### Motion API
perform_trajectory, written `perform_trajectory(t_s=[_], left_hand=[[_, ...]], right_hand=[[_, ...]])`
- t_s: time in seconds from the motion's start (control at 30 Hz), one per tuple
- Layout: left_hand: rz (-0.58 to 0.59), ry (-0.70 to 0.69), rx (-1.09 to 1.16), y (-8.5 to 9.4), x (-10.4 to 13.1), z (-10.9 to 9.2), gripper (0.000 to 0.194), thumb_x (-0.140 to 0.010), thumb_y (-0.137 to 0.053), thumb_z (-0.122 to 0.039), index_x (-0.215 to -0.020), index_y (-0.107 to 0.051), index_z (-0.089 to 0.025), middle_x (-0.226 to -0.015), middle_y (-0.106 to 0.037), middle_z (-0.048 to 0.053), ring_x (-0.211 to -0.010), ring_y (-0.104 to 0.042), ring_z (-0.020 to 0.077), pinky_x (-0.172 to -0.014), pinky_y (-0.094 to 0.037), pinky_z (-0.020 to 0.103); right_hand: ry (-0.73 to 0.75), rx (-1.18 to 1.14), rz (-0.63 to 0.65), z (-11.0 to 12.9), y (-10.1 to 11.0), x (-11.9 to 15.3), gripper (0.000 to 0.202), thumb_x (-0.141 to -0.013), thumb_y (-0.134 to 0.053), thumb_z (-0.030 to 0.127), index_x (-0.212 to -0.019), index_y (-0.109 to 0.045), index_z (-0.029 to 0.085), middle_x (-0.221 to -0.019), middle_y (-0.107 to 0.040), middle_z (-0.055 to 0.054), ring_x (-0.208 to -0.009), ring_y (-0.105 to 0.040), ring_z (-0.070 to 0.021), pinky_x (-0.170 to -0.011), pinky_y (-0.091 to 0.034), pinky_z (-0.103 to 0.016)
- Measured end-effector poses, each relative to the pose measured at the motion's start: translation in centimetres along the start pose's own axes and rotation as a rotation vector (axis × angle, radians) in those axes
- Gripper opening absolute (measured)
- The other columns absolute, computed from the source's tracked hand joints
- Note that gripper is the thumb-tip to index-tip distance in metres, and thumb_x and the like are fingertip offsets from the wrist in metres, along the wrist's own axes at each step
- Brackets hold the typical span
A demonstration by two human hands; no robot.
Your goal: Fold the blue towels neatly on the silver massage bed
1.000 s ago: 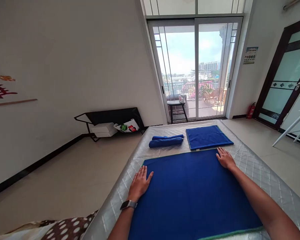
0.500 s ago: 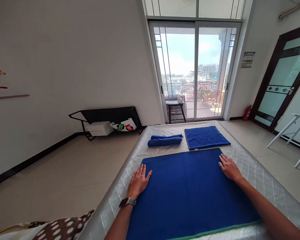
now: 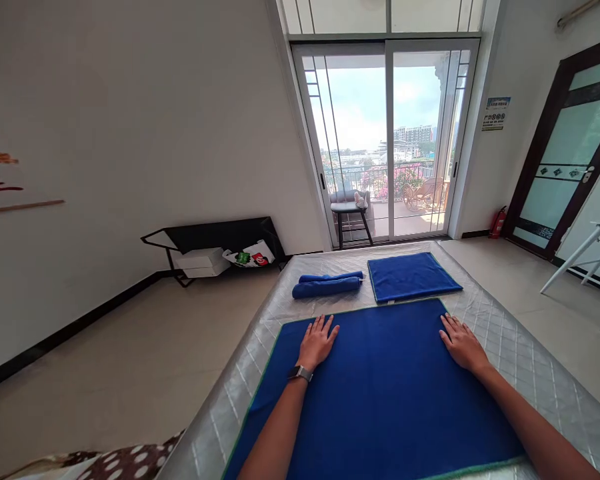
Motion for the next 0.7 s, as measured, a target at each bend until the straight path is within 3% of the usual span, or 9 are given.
perform_trajectory(t_s=[0.07, 0.23, 0.3, 0.4, 0.5, 0.6, 0.7], left_hand=[[0.002, 0.043, -0.020, -0.4, -0.1, 2.0, 0.064, -0.101, -0.019, -0.053, -0.153, -0.037, -0.021, -0.161, -0.035, 0.011, -0.149, -0.029, 0.0247, -0.120, -0.024, 0.045], [-0.037, 0.136, -0.064, -1.0, 1.2, 10.3, 0.064, -0.100, -0.018, -0.047, -0.152, -0.038, -0.016, -0.159, -0.037, 0.015, -0.148, -0.032, 0.0279, -0.118, -0.028, 0.051], [-0.045, 0.165, -0.062, -0.8, 1.7, 12.2, 0.065, -0.100, -0.018, -0.045, -0.151, -0.039, -0.012, -0.158, -0.037, 0.016, -0.147, -0.033, 0.0284, -0.118, -0.028, 0.051], [-0.078, 0.180, -0.079, 0.0, 2.2, 12.4, 0.067, -0.099, -0.018, -0.044, -0.149, -0.041, -0.005, -0.157, -0.038, 0.019, -0.146, -0.035, 0.0288, -0.119, -0.027, 0.049], [-0.163, 0.124, -0.096, 0.6, 3.2, 10.4, 0.068, -0.099, -0.018, -0.044, -0.147, -0.043, -0.004, -0.155, -0.041, 0.019, -0.146, -0.035, 0.0283, -0.120, -0.026, 0.047], [-0.171, -0.006, -0.079, -0.2, 5.8, 8.6, 0.068, -0.099, -0.018, -0.047, -0.148, -0.043, -0.007, -0.156, -0.041, 0.016, -0.147, -0.034, 0.0278, -0.120, -0.027, 0.047], [-0.082, -0.055, -0.062, -1.6, 9.3, 9.2, 0.068, -0.098, -0.017, -0.048, -0.149, -0.042, -0.009, -0.157, -0.039, 0.014, -0.148, -0.031, 0.0279, -0.120, -0.028, 0.047]], right_hand=[[-0.002, -0.004, -0.002, 0.0, 0.0, 0.0, 0.061, -0.101, -0.024, 0.042, -0.155, -0.033, 0.017, -0.161, -0.033, -0.007, -0.149, -0.027, -0.0232, -0.121, -0.022, -0.045], [-0.018, -0.008, 0.028, 0.3, 0.2, 0.1, 0.061, -0.101, -0.024, 0.041, -0.156, -0.032, 0.015, -0.162, -0.030, -0.008, -0.150, -0.024, -0.0224, -0.122, -0.020, -0.044], [-0.019, -0.016, 0.032, 0.4, 0.4, 0.1, 0.061, -0.101, -0.024, 0.041, -0.156, -0.031, 0.015, -0.162, -0.029, -0.007, -0.150, -0.024, -0.0222, -0.122, -0.020, -0.045], [-0.024, -0.025, 0.030, 0.6, 0.6, 0.2, 0.061, -0.101, -0.024, 0.041, -0.156, -0.031, 0.016, -0.162, -0.029, -0.007, -0.150, -0.023, -0.0218, -0.122, -0.019, -0.044], [-0.029, -0.027, 0.034, 0.8, 0.8, 0.3, 0.061, -0.101, -0.024, 0.040, -0.156, -0.032, 0.014, -0.162, -0.029, -0.007, -0.150, -0.023, -0.0212, -0.122, -0.019, -0.043], [-0.029, -0.026, 0.032, 0.9, 1.0, 0.4, 0.061, -0.101, -0.024, 0.040, -0.155, -0.032, 0.013, -0.162, -0.029, -0.008, -0.150, -0.022, -0.0209, -0.122, -0.019, -0.042], [-0.031, -0.024, 0.036, 1.0, 1.1, 0.4, 0.061, -0.101, -0.024, 0.040, -0.155, -0.032, 0.013, -0.162, -0.029, -0.007, -0.150, -0.022, -0.0209, -0.122, -0.019, -0.042]])
Point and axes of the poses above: each hand's wrist, its own x-axis away from the middle knuckle, its own y-axis out of the back of the hand, z = x × y, the point moved 3 cm from there along -x, towards the middle knuckle
